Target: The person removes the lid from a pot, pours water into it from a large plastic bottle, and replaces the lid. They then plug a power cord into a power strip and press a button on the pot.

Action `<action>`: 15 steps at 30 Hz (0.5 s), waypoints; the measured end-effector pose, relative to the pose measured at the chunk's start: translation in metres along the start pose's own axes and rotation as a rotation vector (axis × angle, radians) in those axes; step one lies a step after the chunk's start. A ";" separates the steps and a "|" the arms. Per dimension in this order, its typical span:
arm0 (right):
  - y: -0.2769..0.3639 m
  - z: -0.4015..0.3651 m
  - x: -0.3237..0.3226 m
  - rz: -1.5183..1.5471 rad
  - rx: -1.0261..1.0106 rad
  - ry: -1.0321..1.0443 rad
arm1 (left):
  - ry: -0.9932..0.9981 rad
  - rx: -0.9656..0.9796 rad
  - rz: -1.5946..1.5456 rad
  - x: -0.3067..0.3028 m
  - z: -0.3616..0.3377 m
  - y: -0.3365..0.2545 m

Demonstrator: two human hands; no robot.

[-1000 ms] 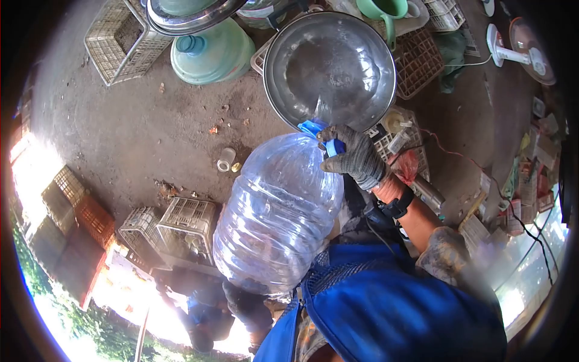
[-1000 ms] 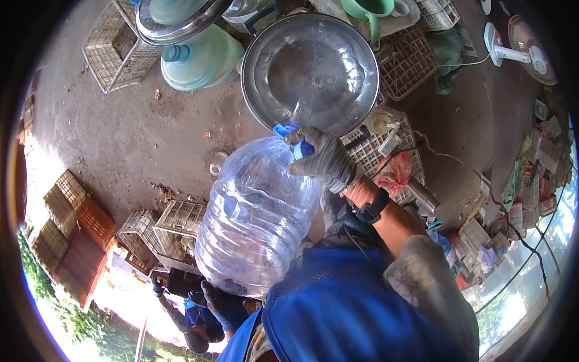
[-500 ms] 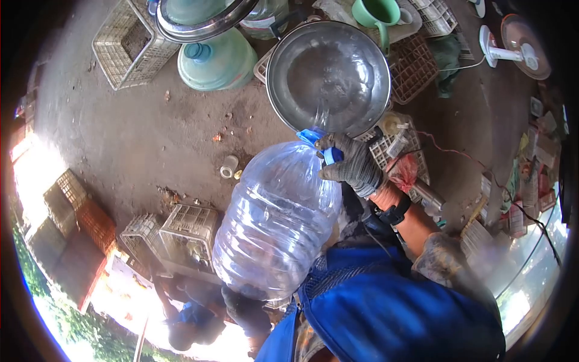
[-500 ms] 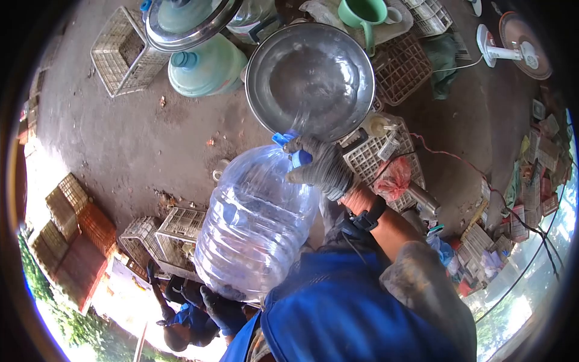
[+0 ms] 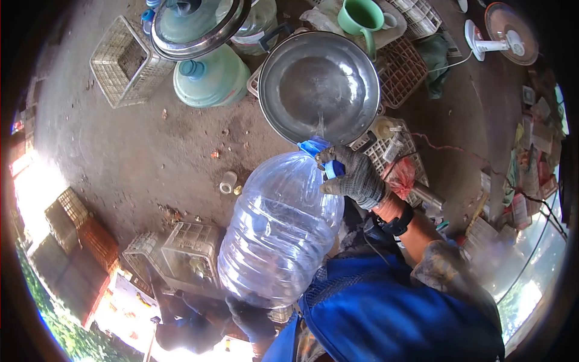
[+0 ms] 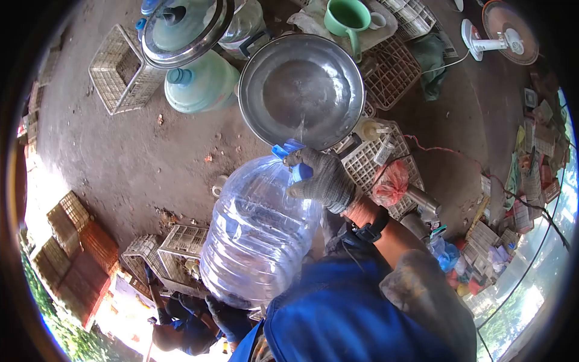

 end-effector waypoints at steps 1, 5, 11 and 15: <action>0.001 0.000 -0.001 -0.022 -0.027 0.008 | 0.065 -0.032 0.066 -0.001 0.004 0.003; 0.011 -0.010 -0.002 -0.058 -0.098 -0.029 | 0.106 -0.032 0.048 -0.001 0.015 0.011; 0.039 -0.030 -0.005 -0.164 -0.171 -0.050 | 0.268 -0.011 -0.042 0.003 0.042 0.022; 0.043 -0.036 -0.003 -0.178 -0.252 -0.064 | 0.296 0.058 -0.035 0.018 0.030 0.017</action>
Point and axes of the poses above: each hand's wrist, its own z-axis towards the middle knuckle, its own x-axis out of the palm, y = z × x, the point moved 6 cm from there along z, towards the middle knuckle, and after that the axes turned 4 degrees about -y, right-handed, at the moved point
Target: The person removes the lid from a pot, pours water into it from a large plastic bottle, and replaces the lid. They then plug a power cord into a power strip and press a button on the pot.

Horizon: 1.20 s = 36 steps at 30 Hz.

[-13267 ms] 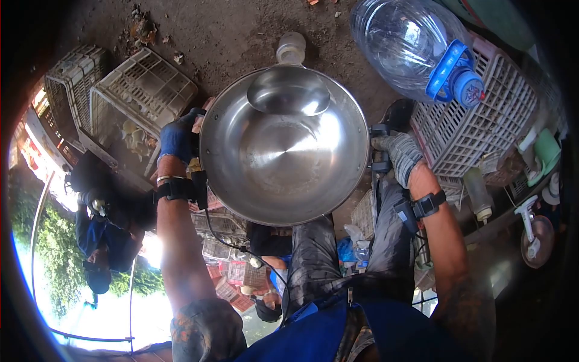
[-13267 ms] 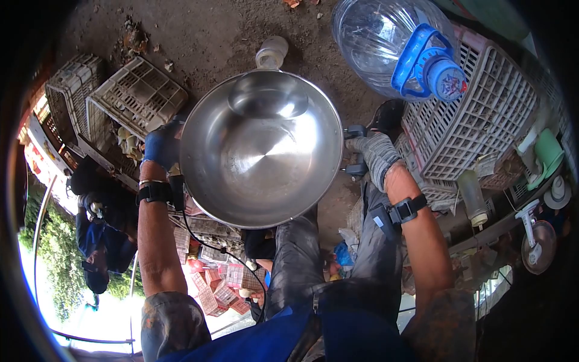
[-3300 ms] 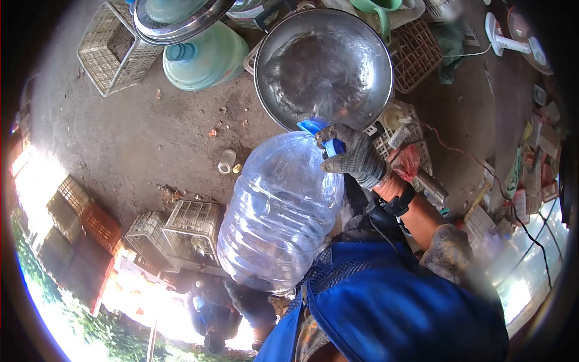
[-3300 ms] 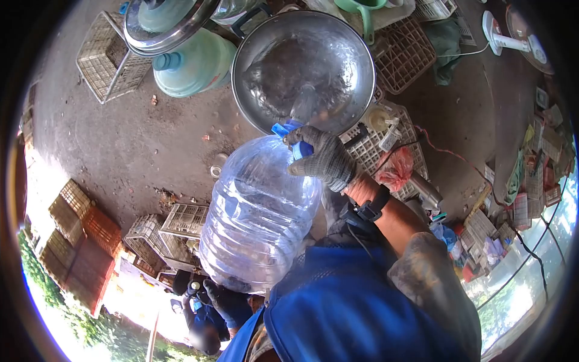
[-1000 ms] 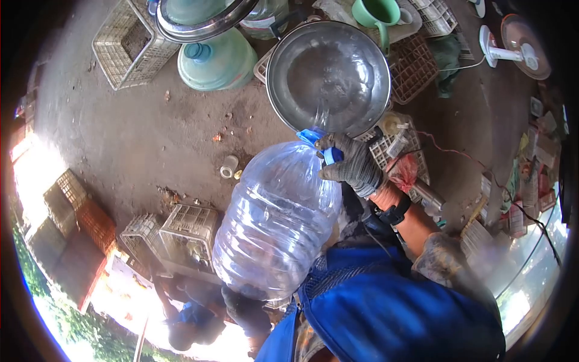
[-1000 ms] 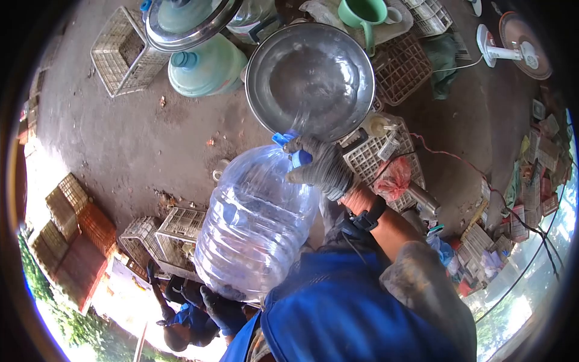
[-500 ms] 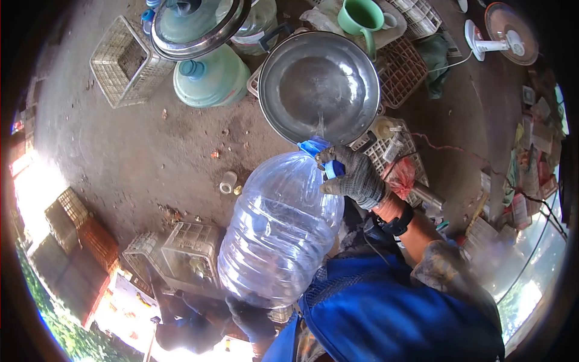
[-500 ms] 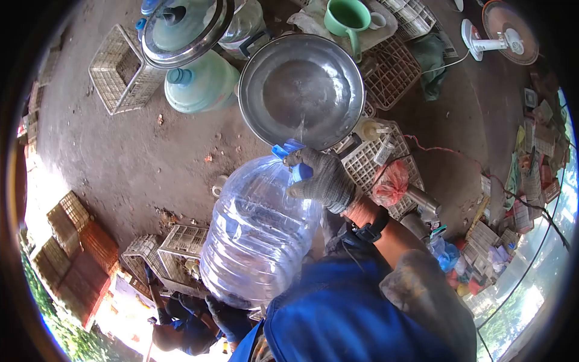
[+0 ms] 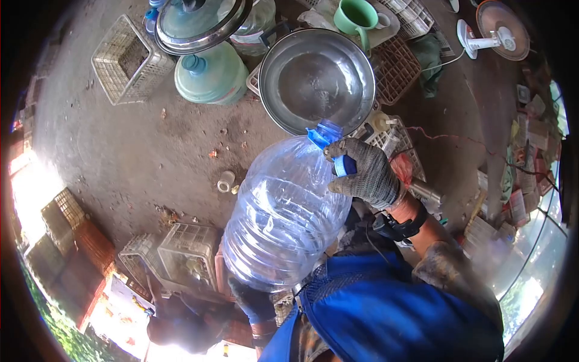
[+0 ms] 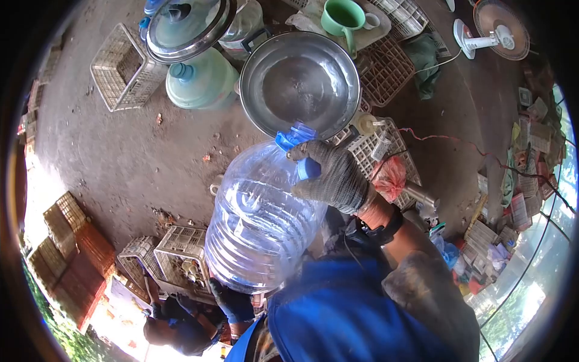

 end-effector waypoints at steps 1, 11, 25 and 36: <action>0.001 0.000 0.001 -0.002 -0.002 0.003 | 0.000 0.000 -0.004 -0.002 0.000 0.001; -0.002 -0.008 0.012 0.008 0.022 0.044 | -0.070 -0.035 -0.044 -0.032 -0.007 0.011; -0.010 -0.013 0.017 0.027 0.075 0.073 | -0.093 -0.039 -0.003 -0.057 -0.005 0.026; -0.026 -0.005 0.015 0.038 0.129 0.040 | -0.125 0.013 -0.041 -0.017 -0.015 0.006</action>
Point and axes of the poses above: each hand's wrist, its own z-axis towards the middle knuckle, its own x-axis out of the palm, y = z × x, the point moved 6 cm from there along z, towards the middle knuckle, and after that the axes turned 4 degrees about -y, right-handed, at the moved point
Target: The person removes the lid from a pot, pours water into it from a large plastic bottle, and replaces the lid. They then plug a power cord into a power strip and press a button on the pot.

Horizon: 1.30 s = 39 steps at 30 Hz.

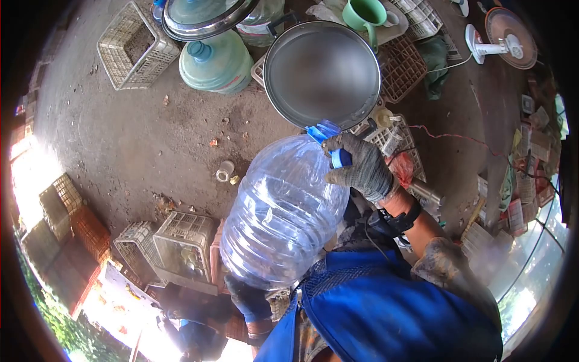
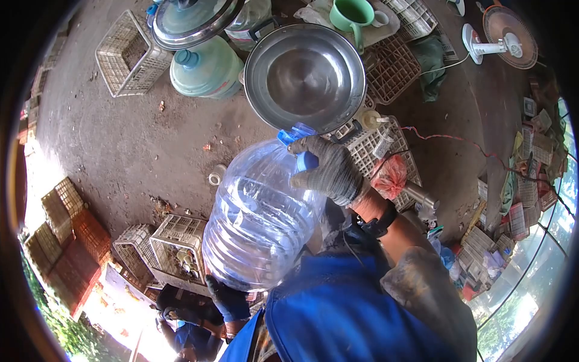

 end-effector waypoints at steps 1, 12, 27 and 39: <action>-0.002 0.002 -0.001 0.001 0.002 0.000 | -0.001 0.000 0.002 0.002 -0.001 -0.001; -0.059 0.038 0.002 0.337 0.205 -0.009 | -0.158 -0.031 0.392 0.035 -0.033 -0.029; -0.058 0.068 -0.014 0.354 0.287 0.027 | -0.376 0.063 0.208 0.081 -0.052 -0.039; -0.018 0.045 -0.008 0.163 -0.033 -0.033 | -0.072 -0.055 0.193 0.006 0.016 -0.017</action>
Point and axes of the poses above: each hand's wrist, its own z-axis towards the middle knuckle, its own x-axis out of the palm, y = z × x, the point moved 6 cm from there along z, towards the middle knuckle, and after that the axes turned 4 degrees about -y, right-handed, at the moved point
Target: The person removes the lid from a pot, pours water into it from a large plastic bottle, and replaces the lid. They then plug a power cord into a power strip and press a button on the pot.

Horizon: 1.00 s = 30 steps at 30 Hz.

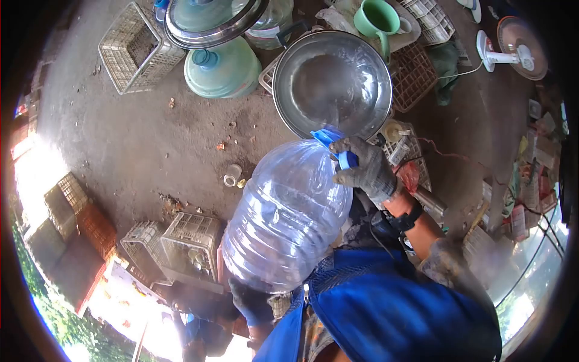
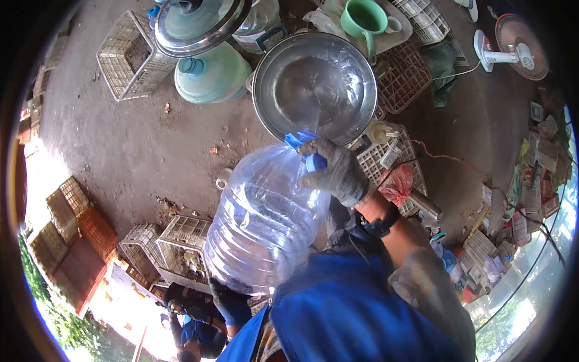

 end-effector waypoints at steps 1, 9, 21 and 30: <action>0.019 -0.007 0.004 -0.058 -0.081 0.013 | 0.064 -0.043 -0.095 0.007 0.009 0.001; 0.150 -0.057 0.060 -0.477 -0.290 0.306 | 0.362 -0.343 -0.555 -0.001 0.145 0.082; 0.128 -0.061 0.220 -0.379 0.175 0.906 | 0.035 -0.569 -0.318 -0.123 0.258 0.212; -0.041 0.044 0.283 -0.534 0.256 0.606 | -0.254 -0.514 -0.277 -0.164 0.191 0.204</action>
Point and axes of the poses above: each hand's wrist, its own z-axis towards the middle knuckle, its own x-axis out of the palm, y = z × x, the point moved 6 cm from there along z, towards the middle knuckle, and after that the axes turned 4 degrees about -y, right-handed, at the moved point
